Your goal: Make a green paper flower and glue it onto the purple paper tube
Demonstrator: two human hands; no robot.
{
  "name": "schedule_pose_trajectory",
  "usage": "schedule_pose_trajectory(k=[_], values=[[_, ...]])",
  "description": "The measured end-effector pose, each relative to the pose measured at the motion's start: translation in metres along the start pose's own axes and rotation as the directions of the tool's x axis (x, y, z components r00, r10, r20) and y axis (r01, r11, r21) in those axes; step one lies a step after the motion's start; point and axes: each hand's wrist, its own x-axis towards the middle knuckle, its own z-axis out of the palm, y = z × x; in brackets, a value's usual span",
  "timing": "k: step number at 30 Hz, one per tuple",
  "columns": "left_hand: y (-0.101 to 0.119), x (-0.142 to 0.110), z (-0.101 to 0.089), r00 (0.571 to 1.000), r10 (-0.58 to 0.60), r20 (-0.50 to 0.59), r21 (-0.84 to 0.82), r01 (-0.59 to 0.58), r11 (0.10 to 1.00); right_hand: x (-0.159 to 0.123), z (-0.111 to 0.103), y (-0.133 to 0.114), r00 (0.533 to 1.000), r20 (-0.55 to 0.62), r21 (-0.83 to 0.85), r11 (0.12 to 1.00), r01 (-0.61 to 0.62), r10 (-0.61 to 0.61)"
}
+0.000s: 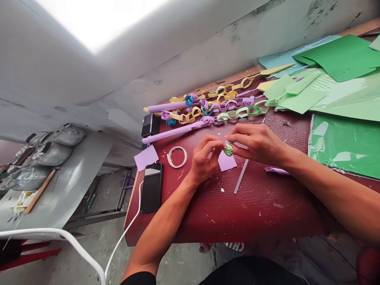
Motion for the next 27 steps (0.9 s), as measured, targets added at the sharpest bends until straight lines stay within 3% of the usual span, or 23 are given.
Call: schedule_pose_trajectory(k=[3,6,10,13,18,27], values=[[-0.002,-0.001,0.000,1.000,-0.017,-0.010,-0.007,0.017,1.000,-0.001,0.000,0.000,1.000,0.016,0.029,0.999,-0.018,0.017],[-0.004,-0.003,0.002,0.991,-0.130,-0.032,-0.135,0.124,0.983,-0.001,-0.001,0.001,0.998,0.045,0.023,0.999,-0.036,0.035],[-0.006,-0.001,0.004,0.952,-0.304,0.034,-0.402,0.292,0.868,-0.001,-0.005,0.005,0.999,0.048,-0.032,0.999,0.005,-0.004],[-0.006,0.000,0.007,0.922,-0.369,0.117,-0.499,0.376,0.781,0.000,-0.009,0.005,0.997,0.054,-0.094,0.994,0.054,-0.049],[-0.007,0.000,0.009,0.899,-0.422,0.119,-0.543,0.414,0.730,0.002,-0.014,0.002,0.992,0.080,-0.194,0.975,0.110,-0.096],[-0.010,-0.001,0.008,0.918,-0.379,0.115,-0.512,0.382,0.769,0.001,-0.006,0.002,0.997,0.072,-0.037,0.999,0.038,-0.035]])
